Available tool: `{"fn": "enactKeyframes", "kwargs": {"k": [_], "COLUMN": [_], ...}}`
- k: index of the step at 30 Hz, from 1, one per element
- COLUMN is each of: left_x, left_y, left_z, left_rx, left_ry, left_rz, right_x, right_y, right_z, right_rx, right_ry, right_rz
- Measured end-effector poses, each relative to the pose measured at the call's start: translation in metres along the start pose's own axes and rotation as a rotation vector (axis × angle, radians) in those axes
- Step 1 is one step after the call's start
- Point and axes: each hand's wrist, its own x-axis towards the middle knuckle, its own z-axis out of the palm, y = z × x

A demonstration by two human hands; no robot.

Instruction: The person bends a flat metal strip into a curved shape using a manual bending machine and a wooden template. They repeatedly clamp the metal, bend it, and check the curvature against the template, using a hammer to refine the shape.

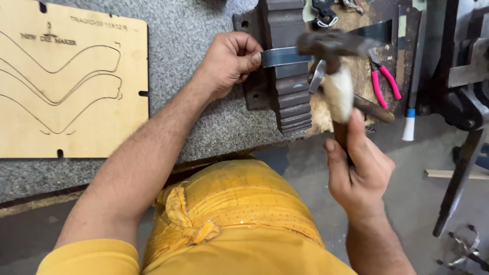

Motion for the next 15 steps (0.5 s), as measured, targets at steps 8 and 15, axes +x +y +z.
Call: {"fn": "enactKeyframes", "kwargs": {"k": [8, 15], "left_x": [0.0003, 0.0006], "left_y": [-0.0007, 0.0026], "left_z": [-0.0015, -0.0027], "left_rx": [-0.009, 0.002], "left_ry": [-0.022, 0.007], "left_rz": [0.048, 0.018], "right_x": [-0.0044, -0.0028], "right_y": [0.0034, -0.0005], "right_z": [0.0070, 0.0050], "right_rx": [0.034, -0.037], "right_ry": [0.009, -0.058], "right_rz": [0.035, 0.093]}}
